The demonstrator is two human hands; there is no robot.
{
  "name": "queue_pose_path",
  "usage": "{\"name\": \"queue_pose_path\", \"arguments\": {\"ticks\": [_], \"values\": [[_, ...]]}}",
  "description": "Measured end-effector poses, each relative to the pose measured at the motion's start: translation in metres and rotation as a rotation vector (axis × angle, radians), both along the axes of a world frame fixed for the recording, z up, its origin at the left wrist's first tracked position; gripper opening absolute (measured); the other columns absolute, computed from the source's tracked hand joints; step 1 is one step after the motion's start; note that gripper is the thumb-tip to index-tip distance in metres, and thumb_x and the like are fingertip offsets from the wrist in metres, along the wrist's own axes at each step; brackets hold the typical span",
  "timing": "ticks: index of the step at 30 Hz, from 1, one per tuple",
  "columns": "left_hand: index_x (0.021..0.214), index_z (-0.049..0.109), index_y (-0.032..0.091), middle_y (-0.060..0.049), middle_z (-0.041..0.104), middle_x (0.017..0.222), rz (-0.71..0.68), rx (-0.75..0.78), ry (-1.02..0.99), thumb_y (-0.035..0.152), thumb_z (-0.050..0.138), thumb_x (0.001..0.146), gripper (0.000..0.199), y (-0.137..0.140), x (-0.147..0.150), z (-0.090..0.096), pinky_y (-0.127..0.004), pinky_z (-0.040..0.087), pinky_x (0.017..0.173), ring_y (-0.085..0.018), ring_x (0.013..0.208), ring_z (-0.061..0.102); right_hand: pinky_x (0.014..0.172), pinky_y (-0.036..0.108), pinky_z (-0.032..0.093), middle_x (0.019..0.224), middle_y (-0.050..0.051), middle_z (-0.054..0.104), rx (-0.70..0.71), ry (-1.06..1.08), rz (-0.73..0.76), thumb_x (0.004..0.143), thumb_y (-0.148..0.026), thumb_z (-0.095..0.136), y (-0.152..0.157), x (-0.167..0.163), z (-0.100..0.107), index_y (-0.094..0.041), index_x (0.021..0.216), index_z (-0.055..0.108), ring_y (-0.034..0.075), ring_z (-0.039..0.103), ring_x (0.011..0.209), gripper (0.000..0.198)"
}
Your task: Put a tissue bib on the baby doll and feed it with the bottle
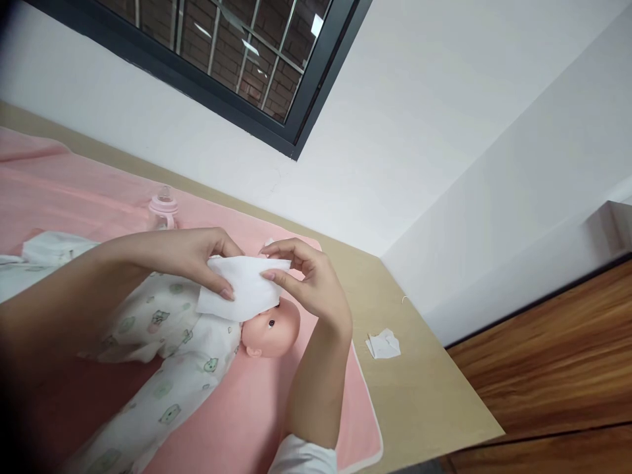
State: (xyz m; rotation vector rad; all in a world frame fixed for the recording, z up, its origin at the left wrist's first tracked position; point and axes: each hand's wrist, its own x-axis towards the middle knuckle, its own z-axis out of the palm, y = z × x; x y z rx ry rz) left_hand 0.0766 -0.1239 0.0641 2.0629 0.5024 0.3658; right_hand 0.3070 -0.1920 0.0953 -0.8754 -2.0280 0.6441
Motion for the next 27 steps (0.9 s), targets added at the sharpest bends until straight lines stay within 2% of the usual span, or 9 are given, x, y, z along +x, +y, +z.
{"name": "queue_pose_path", "arguments": {"ticks": [5, 9, 13, 15, 17, 18, 20, 23, 27], "values": [[0.078, 0.071, 0.017, 0.0, 0.063, 0.08, 0.072, 0.156, -0.159, 0.046, 0.077, 0.075, 0.029, -0.014, 0.002, 0.007, -0.021, 0.044, 0.062, -0.014, 0.072, 0.058, 0.077, 0.03, 0.056, 0.107, 0.005, 0.065, -0.051, -0.017, -0.017, 0.081, -0.038, 0.077, 0.005, 0.001, -0.001, -0.026, 0.115, 0.064, 0.015, 0.063, 0.089, 0.038], [0.076, 0.075, 0.019, -0.003, 0.062, 0.103, 0.142, 0.358, -0.303, 0.041, 0.076, 0.075, 0.021, -0.025, 0.007, 0.01, -0.023, 0.046, 0.085, -0.019, 0.099, 0.058, 0.078, 0.03, 0.057, 0.116, 0.005, 0.061, -0.092, 0.016, -0.016, 0.078, -0.04, 0.078, 0.009, -0.005, -0.005, -0.029, 0.128, 0.055, 0.013, 0.062, 0.085, 0.056], [0.079, 0.078, 0.02, -0.004, 0.061, 0.123, 0.188, 0.437, -0.369, 0.036, 0.074, 0.077, 0.017, -0.031, 0.01, 0.011, -0.027, 0.043, 0.099, -0.022, 0.116, 0.054, 0.081, 0.028, 0.057, 0.128, 0.005, 0.056, -0.118, 0.036, 0.019, 0.079, -0.041, 0.078, 0.012, -0.015, -0.011, -0.032, 0.137, 0.047, 0.012, 0.062, 0.087, 0.066], [0.084, 0.079, 0.021, -0.003, 0.067, 0.115, 0.196, 0.443, -0.378, 0.037, 0.073, 0.08, 0.018, -0.032, 0.009, 0.012, -0.03, 0.042, 0.103, -0.022, 0.112, 0.057, 0.083, 0.028, 0.057, 0.133, 0.005, 0.054, -0.118, 0.031, 0.041, 0.08, -0.042, 0.076, 0.014, -0.018, -0.012, -0.033, 0.139, 0.045, 0.013, 0.063, 0.09, 0.068], [0.087, 0.079, 0.022, -0.001, 0.071, 0.098, 0.234, 0.455, -0.371, 0.04, 0.074, 0.079, 0.02, -0.034, 0.007, 0.013, -0.033, 0.041, 0.104, -0.021, 0.105, 0.06, 0.085, 0.029, 0.057, 0.138, 0.005, 0.051, -0.121, 0.039, 0.038, 0.079, -0.042, 0.077, 0.017, -0.015, -0.012, -0.035, 0.141, 0.043, 0.013, 0.064, 0.091, 0.071], [0.086, 0.078, 0.022, 0.0, 0.071, 0.091, 0.262, 0.458, -0.369, 0.042, 0.075, 0.078, 0.021, -0.035, 0.006, 0.015, -0.033, 0.043, 0.101, -0.021, 0.099, 0.061, 0.086, 0.029, 0.057, 0.14, 0.005, 0.05, -0.121, 0.054, 0.022, 0.078, -0.042, 0.078, 0.02, -0.011, -0.012, -0.035, 0.142, 0.042, 0.013, 0.064, 0.092, 0.073], [0.08, 0.075, 0.019, 0.0, 0.069, 0.08, 0.328, 0.441, -0.337, 0.043, 0.075, 0.077, 0.024, -0.037, 0.004, 0.018, -0.028, 0.047, 0.084, -0.017, 0.085, 0.06, 0.087, 0.03, 0.057, 0.143, 0.006, 0.048, -0.117, 0.102, -0.037, 0.077, -0.041, 0.079, 0.029, 0.002, -0.013, -0.036, 0.142, 0.042, 0.014, 0.065, 0.096, 0.075], [0.074, 0.067, 0.013, 0.002, 0.061, 0.067, 0.362, 0.329, -0.227, 0.043, 0.072, 0.078, 0.03, -0.036, 0.007, 0.017, -0.021, 0.038, 0.058, -0.01, 0.064, 0.052, 0.092, 0.032, 0.056, 0.141, 0.006, 0.051, -0.13, 0.186, -0.146, 0.08, -0.042, 0.076, 0.055, 0.028, -0.024, -0.034, 0.14, 0.045, 0.015, 0.065, 0.099, 0.068], [0.075, 0.063, 0.014, 0.003, 0.06, 0.067, 0.237, 0.112, -0.024, 0.046, 0.072, 0.074, 0.034, -0.026, 0.026, 0.0, -0.021, 0.036, 0.051, -0.012, 0.061, 0.054, 0.095, 0.033, 0.056, 0.136, 0.007, 0.054, -0.273, 0.308, -0.228, 0.08, -0.044, 0.074, 0.098, 0.058, -0.062, -0.029, 0.133, 0.051, 0.014, 0.067, 0.095, 0.059]]}}
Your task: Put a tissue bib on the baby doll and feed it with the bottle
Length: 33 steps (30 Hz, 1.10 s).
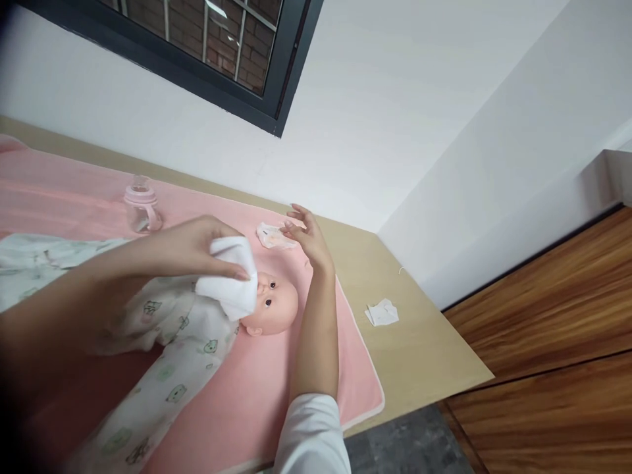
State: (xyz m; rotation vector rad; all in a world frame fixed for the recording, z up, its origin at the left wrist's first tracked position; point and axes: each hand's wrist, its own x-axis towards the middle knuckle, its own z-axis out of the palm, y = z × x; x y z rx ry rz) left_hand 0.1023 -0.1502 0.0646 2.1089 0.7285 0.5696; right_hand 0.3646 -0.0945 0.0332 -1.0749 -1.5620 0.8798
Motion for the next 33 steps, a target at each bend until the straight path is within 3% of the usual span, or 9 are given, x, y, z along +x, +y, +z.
{"name": "queue_pose_path", "arguments": {"ticks": [2, 6, 11, 18, 27, 33], "values": [[0.077, 0.061, 0.015, 0.001, 0.061, 0.07, -0.037, -0.025, 0.12, 0.045, 0.071, 0.073, 0.032, 0.004, 0.012, -0.012, -0.023, 0.036, 0.052, -0.015, 0.065, 0.057, 0.095, 0.035, 0.056, 0.131, 0.006, 0.058, -0.091, 0.078, -0.036, 0.081, -0.043, 0.072, 0.018, 0.01, -0.026, -0.027, 0.128, 0.054, 0.014, 0.068, 0.091, 0.052], [0.074, 0.054, 0.017, -0.001, 0.06, 0.072, -0.038, 0.063, 0.304, 0.04, 0.065, 0.073, 0.025, 0.009, 0.027, -0.026, -0.027, 0.034, 0.054, -0.018, 0.068, 0.057, 0.098, 0.038, 0.055, 0.114, 0.005, 0.067, -0.313, 0.169, -0.043, 0.081, -0.036, 0.073, 0.037, 0.024, -0.081, -0.024, 0.12, 0.056, 0.015, 0.07, 0.089, 0.044], [0.071, 0.051, 0.018, -0.002, 0.059, 0.074, -0.025, 0.134, 0.361, 0.042, 0.062, 0.074, 0.026, 0.012, 0.026, -0.029, -0.028, 0.034, 0.057, -0.019, 0.068, 0.056, 0.106, 0.039, 0.051, 0.104, 0.006, 0.073, -0.398, 0.381, 0.008, 0.079, -0.028, 0.074, 0.041, 0.034, -0.125, -0.02, 0.116, 0.055, 0.017, 0.071, 0.095, 0.043], [0.06, 0.036, 0.019, 0.001, 0.041, 0.06, 0.003, 0.148, 0.45, 0.042, 0.061, 0.073, 0.036, 0.017, 0.028, -0.036, -0.029, 0.023, 0.051, -0.014, 0.054, 0.038, 0.11, 0.039, 0.048, 0.102, 0.005, 0.075, -0.383, 0.414, 0.045, 0.078, -0.026, 0.074, 0.041, 0.037, -0.129, -0.02, 0.112, 0.058, 0.017, 0.072, 0.097, 0.038], [0.058, 0.031, 0.02, 0.0, 0.037, 0.058, 0.006, 0.159, 0.414, 0.037, 0.06, 0.072, 0.036, 0.02, 0.029, -0.039, -0.03, 0.018, 0.049, -0.013, 0.051, 0.034, 0.11, 0.039, 0.048, 0.102, 0.005, 0.075, -0.374, 0.413, 0.036, 0.079, -0.027, 0.074, 0.042, 0.039, -0.133, -0.019, 0.112, 0.059, 0.018, 0.072, 0.098, 0.037], [0.059, 0.037, 0.019, -0.001, 0.045, 0.061, -0.026, 0.16, 0.389, 0.032, 0.058, 0.074, 0.028, 0.02, 0.028, -0.039, -0.03, 0.022, 0.05, -0.014, 0.053, 0.038, 0.108, 0.036, 0.05, 0.102, 0.006, 0.075, -0.377, 0.415, 0.036, 0.08, -0.025, 0.072, 0.043, 0.04, -0.134, -0.018, 0.113, 0.059, 0.017, 0.072, 0.096, 0.036]]}}
